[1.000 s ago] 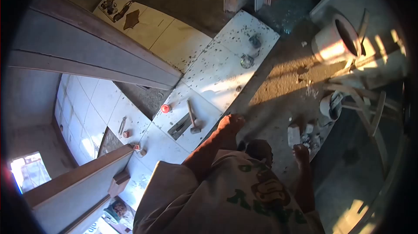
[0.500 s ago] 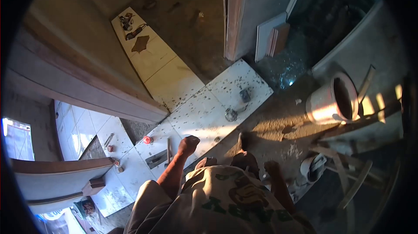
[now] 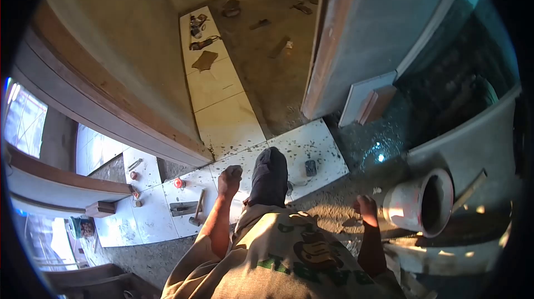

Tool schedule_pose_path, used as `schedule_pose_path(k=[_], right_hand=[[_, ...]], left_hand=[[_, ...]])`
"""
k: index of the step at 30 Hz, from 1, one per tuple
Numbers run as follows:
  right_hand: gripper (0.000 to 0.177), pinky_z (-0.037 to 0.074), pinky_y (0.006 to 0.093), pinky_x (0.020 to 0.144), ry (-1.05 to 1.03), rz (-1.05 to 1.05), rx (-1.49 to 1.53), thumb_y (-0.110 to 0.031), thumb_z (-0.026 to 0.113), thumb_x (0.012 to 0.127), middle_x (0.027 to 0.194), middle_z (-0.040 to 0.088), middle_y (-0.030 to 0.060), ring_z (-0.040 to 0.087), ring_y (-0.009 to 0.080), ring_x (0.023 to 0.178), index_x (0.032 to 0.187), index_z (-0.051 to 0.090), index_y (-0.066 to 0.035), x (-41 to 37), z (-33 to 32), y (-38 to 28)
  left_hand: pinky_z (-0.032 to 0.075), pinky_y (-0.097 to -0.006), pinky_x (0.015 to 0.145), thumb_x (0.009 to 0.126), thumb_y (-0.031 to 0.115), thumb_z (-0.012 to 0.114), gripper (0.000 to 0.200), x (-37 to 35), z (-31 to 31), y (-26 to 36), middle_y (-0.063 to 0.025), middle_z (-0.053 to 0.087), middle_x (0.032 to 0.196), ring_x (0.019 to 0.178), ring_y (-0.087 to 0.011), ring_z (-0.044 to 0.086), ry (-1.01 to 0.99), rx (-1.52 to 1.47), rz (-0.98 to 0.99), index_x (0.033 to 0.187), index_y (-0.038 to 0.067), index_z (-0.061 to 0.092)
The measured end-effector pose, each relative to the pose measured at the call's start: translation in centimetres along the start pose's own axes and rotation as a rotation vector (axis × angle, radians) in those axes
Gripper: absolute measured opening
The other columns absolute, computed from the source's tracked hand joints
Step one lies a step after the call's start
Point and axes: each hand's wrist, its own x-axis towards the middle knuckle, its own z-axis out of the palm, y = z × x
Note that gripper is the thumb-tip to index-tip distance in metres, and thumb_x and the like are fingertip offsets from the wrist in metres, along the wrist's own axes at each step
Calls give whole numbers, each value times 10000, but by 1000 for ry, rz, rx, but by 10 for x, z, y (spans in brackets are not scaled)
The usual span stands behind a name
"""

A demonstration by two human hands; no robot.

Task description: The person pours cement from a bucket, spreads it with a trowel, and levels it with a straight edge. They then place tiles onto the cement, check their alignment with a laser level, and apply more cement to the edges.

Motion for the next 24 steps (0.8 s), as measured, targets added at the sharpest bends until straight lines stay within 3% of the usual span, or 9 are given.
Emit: schedule_pose_path(k=[8, 12, 14, 15, 17, 18, 20, 23, 24], right_hand=[[267, 494, 287, 612, -381, 20, -114, -264, 562, 839, 773, 641, 86, 617, 158, 664, 906, 594, -6, 181, 161, -127], [268, 469, 294, 630, -415, -171, -249, -261, 555, 827, 731, 620, 96, 591, 163, 664, 848, 601, 2, 302, 227, -256], [248, 458, 312, 651, -394, -264, -403, -249, 561, 794, 717, 615, 119, 591, 189, 687, 825, 614, -8, 387, 259, -321], [254, 462, 324, 663, -339, -235, -266, -260, 558, 798, 732, 616, 136, 598, 207, 707, 820, 616, -14, 442, 276, -323], [257, 460, 330, 670, -213, -242, -392, -264, 559, 806, 730, 614, 129, 586, 208, 700, 810, 611, -13, 503, 298, -369], [252, 457, 337, 664, -210, -154, -327, -262, 569, 816, 727, 607, 122, 572, 203, 699, 823, 608, -13, 518, 306, -398], [245, 452, 329, 647, -212, -109, -381, -261, 576, 819, 717, 605, 106, 565, 189, 683, 824, 606, -18, 539, 299, -411], [208, 439, 287, 591, -173, 64, -212, -234, 582, 843, 703, 603, 61, 550, 142, 636, 796, 593, -32, 559, 309, -409], [192, 431, 252, 552, -163, 180, -86, -207, 580, 862, 699, 604, 31, 541, 110, 605, 767, 583, -41, 559, 313, -404]], left_hand=[[508, -276, 586, 815, 211, 550, 250, 123, 49, -61, -84, 657, 755, 641, -140, 626, 13, -370, -236, 928, 17, 660], [506, -280, 557, 812, 176, 559, 210, 281, 105, -11, -69, 652, 754, 638, -141, 619, -116, -279, -236, 930, 31, 655], [466, -281, 535, 824, 178, 512, 178, 396, 161, -7, -47, 640, 721, 625, -153, 603, -183, -605, -108, 862, 57, 637], [455, -312, 547, 829, 198, 504, 184, 446, 173, 28, -73, 619, 705, 627, -187, 598, -211, -483, -44, 804, 50, 610], [434, -374, 571, 840, 240, 489, 263, 544, 195, 103, -124, 578, 675, 631, -257, 588, -244, -240, 92, 688, 36, 557], [462, -305, 622, 863, 242, 543, 215, 601, 198, 128, -104, 633, 770, 735, -158, 607, -464, -10, 198, 878, 41, 619], [453, -316, 636, 872, 278, 524, 263, 647, 192, 210, -98, 614, 744, 715, -187, 597, -225, -123, 271, 861, 26, 595], [455, -326, 643, 876, 299, 519, 284, 724, 145, 292, -105, 598, 720, 700, -190, 593, -392, 1, 289, 878, 27, 600], [474, -422, 705, 836, 329, 542, 303, 743, 145, 288, -210, 627, 856, 835, -363, 615, -440, -2, 178, 921, 52, 630]])
